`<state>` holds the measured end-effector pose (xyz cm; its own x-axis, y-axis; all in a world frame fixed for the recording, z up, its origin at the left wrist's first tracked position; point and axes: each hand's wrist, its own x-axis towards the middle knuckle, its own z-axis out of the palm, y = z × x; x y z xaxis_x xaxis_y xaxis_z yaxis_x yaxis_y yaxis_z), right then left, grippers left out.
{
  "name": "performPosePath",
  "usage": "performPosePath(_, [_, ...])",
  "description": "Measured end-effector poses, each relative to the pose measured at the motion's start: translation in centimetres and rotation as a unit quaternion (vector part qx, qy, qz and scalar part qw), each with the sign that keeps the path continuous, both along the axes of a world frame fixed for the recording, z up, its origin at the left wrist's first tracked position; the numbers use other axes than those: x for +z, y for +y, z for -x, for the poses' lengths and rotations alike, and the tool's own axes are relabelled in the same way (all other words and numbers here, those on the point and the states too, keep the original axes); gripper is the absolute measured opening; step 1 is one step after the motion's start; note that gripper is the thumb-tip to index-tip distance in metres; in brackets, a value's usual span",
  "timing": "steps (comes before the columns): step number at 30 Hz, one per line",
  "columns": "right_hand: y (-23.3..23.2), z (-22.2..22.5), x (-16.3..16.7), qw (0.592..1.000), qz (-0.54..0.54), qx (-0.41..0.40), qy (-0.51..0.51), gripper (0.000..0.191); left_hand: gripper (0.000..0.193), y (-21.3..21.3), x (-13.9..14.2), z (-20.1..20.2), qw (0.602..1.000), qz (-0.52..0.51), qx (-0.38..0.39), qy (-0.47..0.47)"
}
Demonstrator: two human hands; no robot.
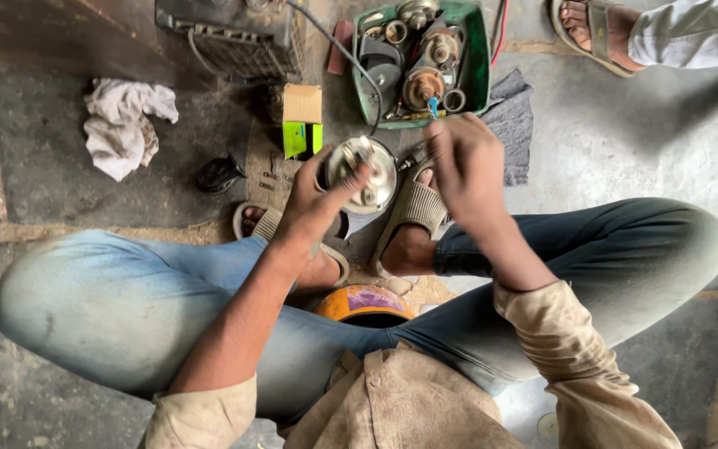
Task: The person sits on the floor and uses a screwdriver to adjust and tighten screws on a small electrical component. They rotate the device to access different sides and continue making adjustments throughout the clip.
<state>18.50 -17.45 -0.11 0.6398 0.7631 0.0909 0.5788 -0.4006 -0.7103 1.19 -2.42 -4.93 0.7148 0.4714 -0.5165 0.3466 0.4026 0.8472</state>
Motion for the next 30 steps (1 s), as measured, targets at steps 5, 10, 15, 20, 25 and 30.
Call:
performPosePath(5, [1.0, 1.7, -3.2, 0.968, -0.1, -0.014, 0.231, 0.047, 0.112, -0.6, -0.7, -0.3, 0.997, -0.01, 0.006, -0.079])
performPosePath(10, [0.7, 2.0, -4.7, 0.937, -0.136, 0.006, 0.323, 0.044, 0.107, -1.3, 1.1, -0.1, 0.989, 0.121, -0.032, -0.075])
performPosePath(15, [0.0, 0.2, -2.3, 0.978, -0.022, 0.072, 0.193, 0.046, 0.088, -1.2, 2.7, 0.1, 0.952, 0.266, -0.105, -0.11])
performPosePath(20, [0.3, -0.7, 1.8, 0.996, -0.026, -0.001, 0.09, 0.026, 0.081, -1.3, 2.7, -0.1, 0.97, 0.203, -0.093, -0.093])
performPosePath(25, [-0.3, -0.3, 5.2, 0.993, 0.011, 0.11, 0.051, 0.015, 0.073, -0.3, 2.1, -0.3, 0.958, 0.231, 0.042, -0.164])
performPosePath(30, [0.7, 1.6, 4.3, 0.989, 0.078, 0.123, -0.007, 0.016, 0.071, 0.5, 2.6, -0.2, 0.955, 0.224, 0.081, -0.178])
